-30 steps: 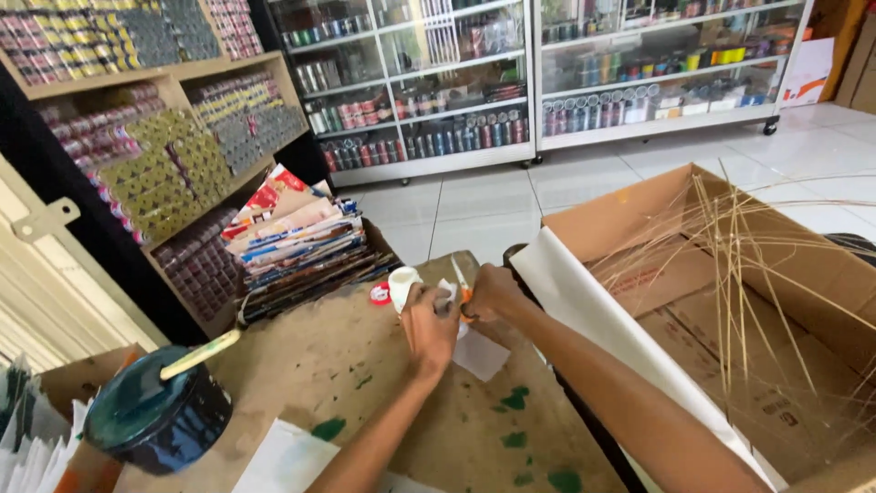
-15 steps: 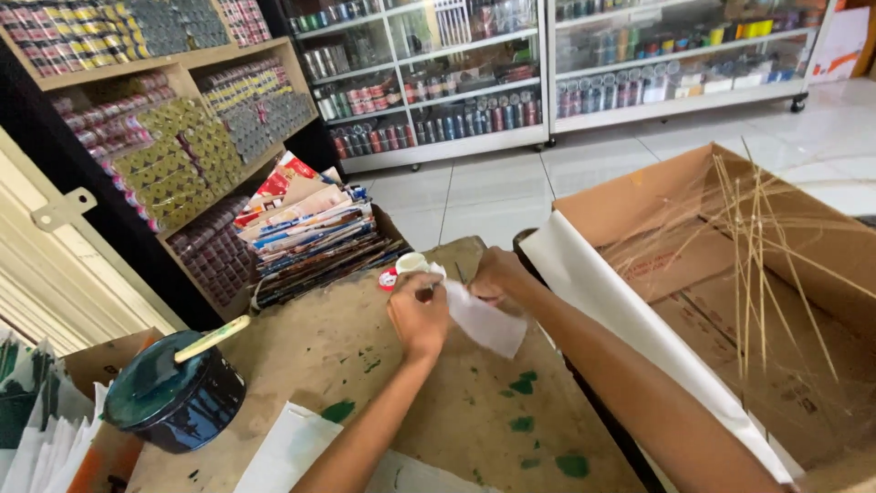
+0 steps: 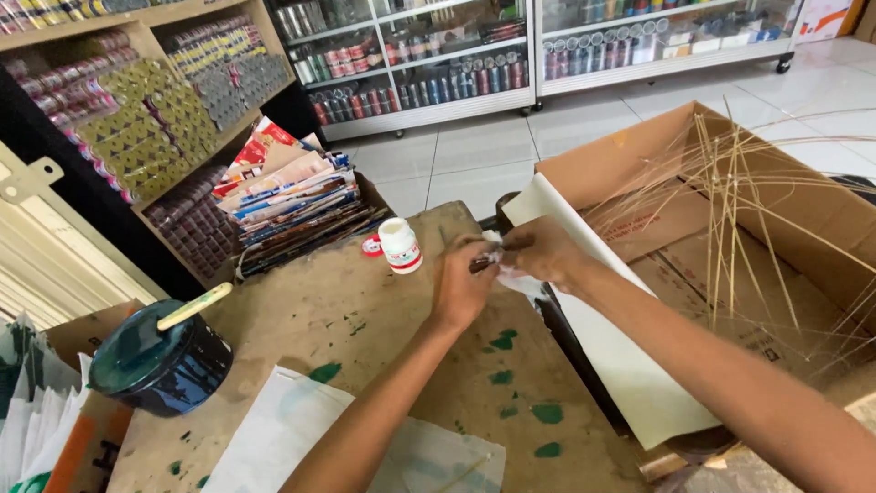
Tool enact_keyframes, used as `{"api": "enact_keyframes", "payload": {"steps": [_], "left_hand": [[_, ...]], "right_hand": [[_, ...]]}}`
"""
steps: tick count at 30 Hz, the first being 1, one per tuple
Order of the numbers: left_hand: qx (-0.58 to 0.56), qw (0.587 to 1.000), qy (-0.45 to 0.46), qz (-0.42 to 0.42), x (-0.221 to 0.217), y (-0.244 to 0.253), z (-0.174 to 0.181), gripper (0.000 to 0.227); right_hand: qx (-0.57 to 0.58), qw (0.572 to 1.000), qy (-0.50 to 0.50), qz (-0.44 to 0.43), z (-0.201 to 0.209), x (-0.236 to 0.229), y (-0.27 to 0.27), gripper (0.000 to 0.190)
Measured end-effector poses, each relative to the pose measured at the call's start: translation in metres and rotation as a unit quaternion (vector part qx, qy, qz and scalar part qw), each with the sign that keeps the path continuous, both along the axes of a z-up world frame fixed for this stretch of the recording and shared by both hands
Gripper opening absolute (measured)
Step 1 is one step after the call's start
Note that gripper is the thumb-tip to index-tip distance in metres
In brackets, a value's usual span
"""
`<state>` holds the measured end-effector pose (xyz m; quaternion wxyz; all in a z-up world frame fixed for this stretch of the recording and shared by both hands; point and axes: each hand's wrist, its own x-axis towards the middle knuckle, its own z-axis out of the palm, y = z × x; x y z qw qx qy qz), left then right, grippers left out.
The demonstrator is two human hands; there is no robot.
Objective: Cutting kite paper to size and gluing it onto a bamboo frame to assemble a kite.
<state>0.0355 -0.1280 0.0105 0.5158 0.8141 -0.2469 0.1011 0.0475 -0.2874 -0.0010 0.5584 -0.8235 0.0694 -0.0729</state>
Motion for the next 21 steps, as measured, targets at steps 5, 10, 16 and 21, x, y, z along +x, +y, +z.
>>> {"api": "enact_keyframes", "payload": {"steps": [5,10,16,21], "left_hand": [[0.131,0.986,-0.068,-0.073,0.010,-0.013,-0.024,0.020],[0.175,0.971,-0.103,-0.127,0.013,-0.018,-0.031,0.008],[0.203,0.937,-0.199,-0.202,0.029,-0.017,-0.038,0.015],[0.239,0.923,-0.199,-0.226,0.025,-0.013,-0.036,0.018]], "right_hand": [[-0.087,0.995,0.037,-0.032,-0.001,-0.028,-0.022,0.027],[-0.244,0.969,0.045,-0.011,-0.004,-0.039,-0.031,0.027],[-0.260,0.964,0.054,0.021,-0.006,-0.052,-0.026,0.029],[-0.257,0.963,0.063,0.055,0.000,-0.062,-0.023,0.038]]}}
